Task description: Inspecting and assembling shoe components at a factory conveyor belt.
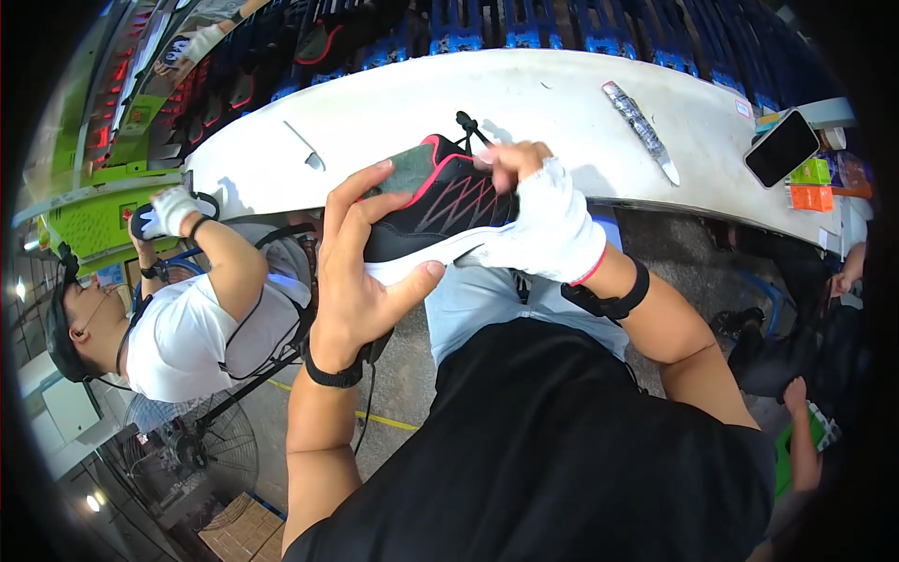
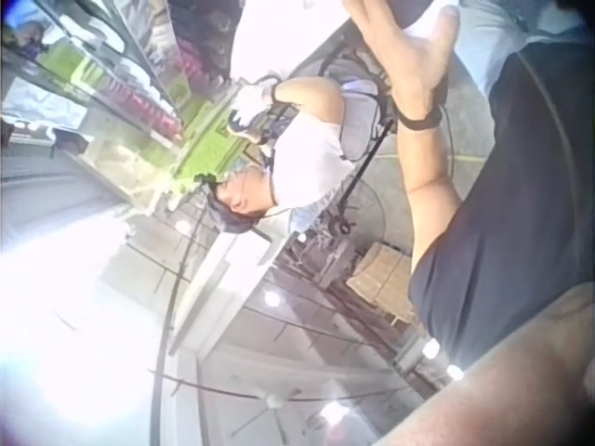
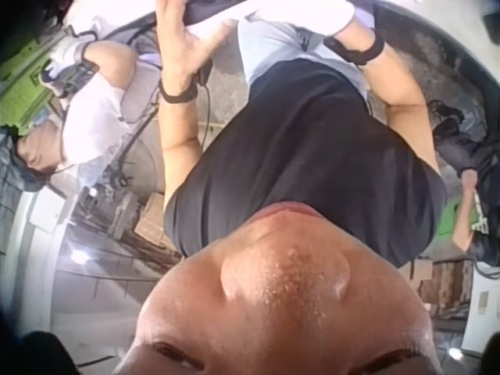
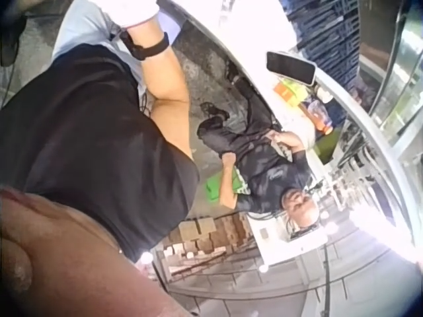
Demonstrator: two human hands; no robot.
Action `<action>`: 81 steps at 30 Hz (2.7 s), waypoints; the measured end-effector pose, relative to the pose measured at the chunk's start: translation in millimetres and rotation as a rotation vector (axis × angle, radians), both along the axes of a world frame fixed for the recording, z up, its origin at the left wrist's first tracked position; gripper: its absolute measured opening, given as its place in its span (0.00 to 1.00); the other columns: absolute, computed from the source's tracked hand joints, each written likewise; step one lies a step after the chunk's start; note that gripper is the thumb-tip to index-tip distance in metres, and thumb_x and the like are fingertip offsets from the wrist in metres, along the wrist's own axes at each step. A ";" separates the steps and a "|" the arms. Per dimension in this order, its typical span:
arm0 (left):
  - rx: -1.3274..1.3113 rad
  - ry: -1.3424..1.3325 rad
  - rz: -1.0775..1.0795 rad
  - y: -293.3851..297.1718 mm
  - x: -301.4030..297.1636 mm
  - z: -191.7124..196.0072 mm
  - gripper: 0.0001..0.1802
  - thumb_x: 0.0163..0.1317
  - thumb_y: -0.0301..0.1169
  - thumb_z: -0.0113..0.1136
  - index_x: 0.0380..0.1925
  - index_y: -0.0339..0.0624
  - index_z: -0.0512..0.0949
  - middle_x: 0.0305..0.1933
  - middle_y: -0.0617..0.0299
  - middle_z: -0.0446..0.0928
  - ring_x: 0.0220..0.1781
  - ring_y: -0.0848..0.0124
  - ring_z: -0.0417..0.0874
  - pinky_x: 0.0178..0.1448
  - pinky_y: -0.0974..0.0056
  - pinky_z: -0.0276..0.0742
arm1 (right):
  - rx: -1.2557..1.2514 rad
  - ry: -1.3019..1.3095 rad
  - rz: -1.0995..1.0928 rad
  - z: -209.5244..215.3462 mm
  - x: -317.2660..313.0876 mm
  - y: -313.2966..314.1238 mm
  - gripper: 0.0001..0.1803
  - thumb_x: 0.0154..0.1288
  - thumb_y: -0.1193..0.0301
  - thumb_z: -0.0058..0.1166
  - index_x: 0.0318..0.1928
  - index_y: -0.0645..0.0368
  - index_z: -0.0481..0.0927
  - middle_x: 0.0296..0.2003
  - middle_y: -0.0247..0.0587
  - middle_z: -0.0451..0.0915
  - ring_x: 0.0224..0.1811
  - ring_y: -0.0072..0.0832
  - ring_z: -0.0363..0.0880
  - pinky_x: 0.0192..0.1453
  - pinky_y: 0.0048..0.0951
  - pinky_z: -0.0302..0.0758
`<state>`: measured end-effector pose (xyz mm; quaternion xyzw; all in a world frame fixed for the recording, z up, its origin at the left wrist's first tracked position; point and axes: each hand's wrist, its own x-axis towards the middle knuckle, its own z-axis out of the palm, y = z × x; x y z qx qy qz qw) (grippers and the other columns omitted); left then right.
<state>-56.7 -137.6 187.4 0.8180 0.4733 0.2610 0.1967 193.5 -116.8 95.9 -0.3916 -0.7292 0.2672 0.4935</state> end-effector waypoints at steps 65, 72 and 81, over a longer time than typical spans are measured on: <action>0.162 0.001 0.332 102.0 61.8 -186.9 0.11 0.63 0.35 0.69 0.26 0.44 0.78 0.30 0.54 0.82 0.35 0.50 0.85 0.40 0.45 0.81 | 0.580 -0.706 -1.164 333.8 304.8 315.4 0.51 0.78 0.31 0.49 0.90 0.40 0.55 0.87 0.58 0.59 0.88 0.53 0.59 0.88 0.57 0.57; 0.162 0.036 0.320 100.8 59.0 -181.8 0.10 0.64 0.34 0.69 0.27 0.44 0.78 0.30 0.53 0.82 0.35 0.49 0.85 0.40 0.45 0.81 | 0.231 -1.019 -1.212 350.4 281.0 294.4 0.63 0.65 0.17 0.48 0.91 0.32 0.50 0.86 0.53 0.62 0.88 0.51 0.60 0.87 0.62 0.60; 0.208 0.031 0.320 99.1 57.1 -181.7 0.09 0.64 0.35 0.68 0.31 0.44 0.80 0.31 0.52 0.83 0.37 0.49 0.86 0.42 0.44 0.83 | 0.323 -0.998 -0.781 206.9 206.3 289.2 0.51 0.72 0.31 0.58 0.82 0.54 0.70 0.82 0.59 0.68 0.83 0.55 0.66 0.85 0.54 0.66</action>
